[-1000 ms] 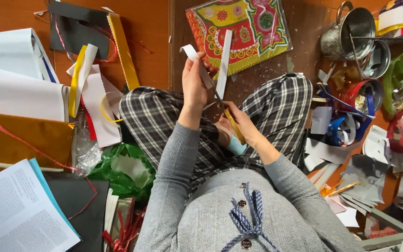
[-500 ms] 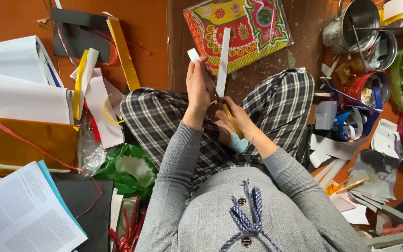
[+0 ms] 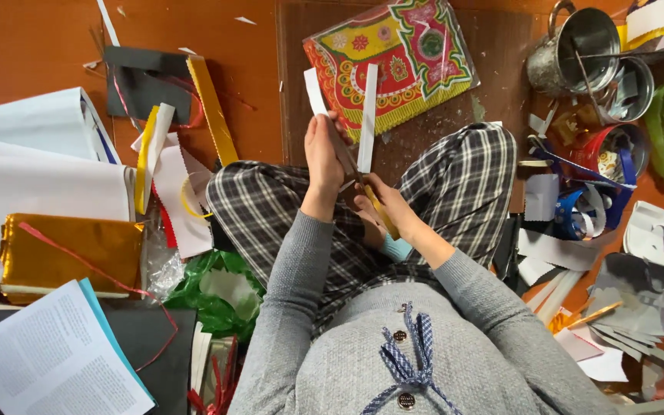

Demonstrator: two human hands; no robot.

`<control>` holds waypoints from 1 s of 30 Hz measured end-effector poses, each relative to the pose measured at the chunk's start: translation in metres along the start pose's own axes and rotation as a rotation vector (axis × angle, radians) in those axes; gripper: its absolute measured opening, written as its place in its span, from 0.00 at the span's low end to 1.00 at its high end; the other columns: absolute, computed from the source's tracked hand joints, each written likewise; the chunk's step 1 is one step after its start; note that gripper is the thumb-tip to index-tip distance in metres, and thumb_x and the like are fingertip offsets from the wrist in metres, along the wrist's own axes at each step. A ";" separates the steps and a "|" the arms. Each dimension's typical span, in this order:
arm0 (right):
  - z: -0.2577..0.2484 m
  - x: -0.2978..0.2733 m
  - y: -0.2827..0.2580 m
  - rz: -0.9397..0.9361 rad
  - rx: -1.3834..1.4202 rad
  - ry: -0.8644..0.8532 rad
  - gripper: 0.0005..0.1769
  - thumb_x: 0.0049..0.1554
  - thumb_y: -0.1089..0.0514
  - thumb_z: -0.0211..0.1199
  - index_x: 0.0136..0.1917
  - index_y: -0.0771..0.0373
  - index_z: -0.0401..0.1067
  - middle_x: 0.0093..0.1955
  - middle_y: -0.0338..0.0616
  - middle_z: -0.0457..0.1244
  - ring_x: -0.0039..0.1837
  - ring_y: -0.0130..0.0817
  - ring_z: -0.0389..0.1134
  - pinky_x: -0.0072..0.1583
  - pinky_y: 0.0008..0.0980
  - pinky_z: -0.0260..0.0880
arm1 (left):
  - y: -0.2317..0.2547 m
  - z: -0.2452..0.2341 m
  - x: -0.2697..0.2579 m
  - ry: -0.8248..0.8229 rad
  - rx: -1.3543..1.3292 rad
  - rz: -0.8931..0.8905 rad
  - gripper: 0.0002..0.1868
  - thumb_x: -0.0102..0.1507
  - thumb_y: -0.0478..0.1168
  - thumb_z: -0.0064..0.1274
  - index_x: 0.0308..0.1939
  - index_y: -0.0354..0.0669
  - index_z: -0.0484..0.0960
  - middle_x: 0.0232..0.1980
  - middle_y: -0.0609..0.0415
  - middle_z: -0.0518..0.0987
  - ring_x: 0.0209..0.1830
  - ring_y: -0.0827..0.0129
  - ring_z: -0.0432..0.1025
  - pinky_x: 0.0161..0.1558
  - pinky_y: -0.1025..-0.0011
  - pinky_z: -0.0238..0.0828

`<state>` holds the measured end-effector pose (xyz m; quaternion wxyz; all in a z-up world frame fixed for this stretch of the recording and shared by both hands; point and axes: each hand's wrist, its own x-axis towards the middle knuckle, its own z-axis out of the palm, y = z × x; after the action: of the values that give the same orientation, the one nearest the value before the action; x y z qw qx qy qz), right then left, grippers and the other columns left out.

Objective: Cutting strips of paper with scissors and folding them for a craft project

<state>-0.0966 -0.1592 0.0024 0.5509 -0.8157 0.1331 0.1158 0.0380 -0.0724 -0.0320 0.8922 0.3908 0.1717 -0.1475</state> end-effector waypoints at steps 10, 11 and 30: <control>0.001 -0.020 -0.028 -0.039 -0.112 0.047 0.17 0.59 0.54 0.60 0.59 0.60 0.65 0.40 0.58 0.68 0.40 0.60 0.70 0.41 0.49 0.71 | 0.010 -0.001 0.002 -0.003 0.034 0.044 0.14 0.71 0.46 0.37 0.42 0.41 0.73 0.26 0.54 0.67 0.21 0.68 0.69 0.22 0.74 0.69; 0.000 -0.021 -0.036 -0.016 -0.101 0.036 0.16 0.61 0.54 0.58 0.59 0.61 0.62 0.42 0.55 0.67 0.44 0.54 0.70 0.50 0.47 0.69 | 0.005 -0.002 0.003 -0.002 0.044 0.035 0.14 0.71 0.46 0.37 0.42 0.41 0.73 0.26 0.54 0.68 0.22 0.69 0.69 0.23 0.74 0.70; 0.019 -0.004 0.011 -0.039 -0.092 0.157 0.24 0.55 0.43 0.64 0.60 0.53 0.65 0.44 0.53 0.69 0.49 0.56 0.71 0.48 0.50 0.70 | -0.004 0.001 -0.007 -0.008 -0.021 -0.040 0.15 0.71 0.47 0.38 0.41 0.40 0.73 0.25 0.55 0.66 0.20 0.69 0.68 0.22 0.73 0.71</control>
<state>-0.1048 -0.1449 -0.0126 0.5029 -0.8491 0.1545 0.0465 0.0299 -0.0750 -0.0310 0.8939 0.3772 0.1776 -0.1647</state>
